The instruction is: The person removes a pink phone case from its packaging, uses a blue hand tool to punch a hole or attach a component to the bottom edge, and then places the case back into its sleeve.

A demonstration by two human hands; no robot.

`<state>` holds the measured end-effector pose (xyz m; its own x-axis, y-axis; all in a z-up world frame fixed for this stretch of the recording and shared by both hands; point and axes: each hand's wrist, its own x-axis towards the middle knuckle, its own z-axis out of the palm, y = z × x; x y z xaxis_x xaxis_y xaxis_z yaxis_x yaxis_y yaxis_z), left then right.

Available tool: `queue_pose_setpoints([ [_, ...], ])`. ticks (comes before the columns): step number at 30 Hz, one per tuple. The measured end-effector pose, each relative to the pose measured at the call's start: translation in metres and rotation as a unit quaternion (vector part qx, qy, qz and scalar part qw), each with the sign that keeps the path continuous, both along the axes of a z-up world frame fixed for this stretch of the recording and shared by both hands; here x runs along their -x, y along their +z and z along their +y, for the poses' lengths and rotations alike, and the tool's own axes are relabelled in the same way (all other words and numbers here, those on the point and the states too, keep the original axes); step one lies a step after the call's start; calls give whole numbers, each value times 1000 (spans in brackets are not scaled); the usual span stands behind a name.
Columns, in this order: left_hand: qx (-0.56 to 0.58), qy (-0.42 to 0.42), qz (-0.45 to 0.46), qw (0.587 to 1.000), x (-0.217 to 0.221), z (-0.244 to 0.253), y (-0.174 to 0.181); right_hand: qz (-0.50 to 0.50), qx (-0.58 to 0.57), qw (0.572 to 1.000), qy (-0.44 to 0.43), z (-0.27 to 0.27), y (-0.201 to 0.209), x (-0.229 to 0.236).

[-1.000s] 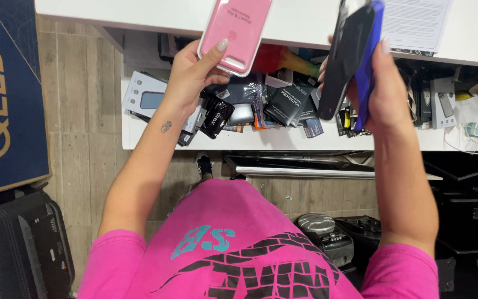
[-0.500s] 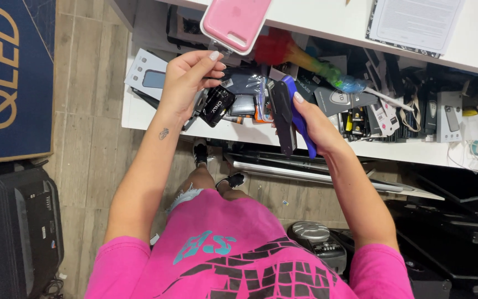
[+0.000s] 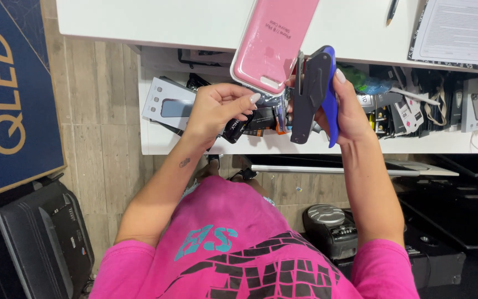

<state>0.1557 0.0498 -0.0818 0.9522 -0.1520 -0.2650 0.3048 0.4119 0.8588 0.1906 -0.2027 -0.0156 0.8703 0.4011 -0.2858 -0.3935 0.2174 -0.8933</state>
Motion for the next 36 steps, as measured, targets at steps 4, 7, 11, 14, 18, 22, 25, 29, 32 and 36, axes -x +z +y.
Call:
queue_pose_setpoints([
  [4, -25, -25, 8, 999, -2, 6, 17, 4, 13, 1000, -5, -9, -6, 4],
  [7, -31, -39, 20, 999, -5, 6, 19, 6, 3, 1000, -15, -10, -6, 7],
  [11, -22, -58, 27, 998, -8, 9, 21, 5, -17, 1000, -11, -12, -5, 10],
  [14, -20, -64, 27, 997, -10, 9, 24, 3, -9, 1000, 4, -17, -7, 10],
  [18, 6, -64, 36, 997, -13, 9, 23, -1, -10, 1000, -1, -19, -7, 12],
  [22, 38, -74, 59, 995, -16, 9, 28, 1, -20, 1000, -1, -19, -7, 12],
  [25, 41, -72, 63, 995, -17, 8, 28, 3, -32, 999, 3, -18, -4, 8],
  [29, 32, -68, 56, 996, -19, 7, 23, 4, -45, 999, 9, -18, -10, -1],
  [32, 23, -62, 49, 997, -19, 5, 16, 10, -59, 998, 23, -19, -10, -8],
  [36, 35, -55, 53, 996, -18, 4, 16, 0, -56, 998, 35, -16, -3, -11],
])
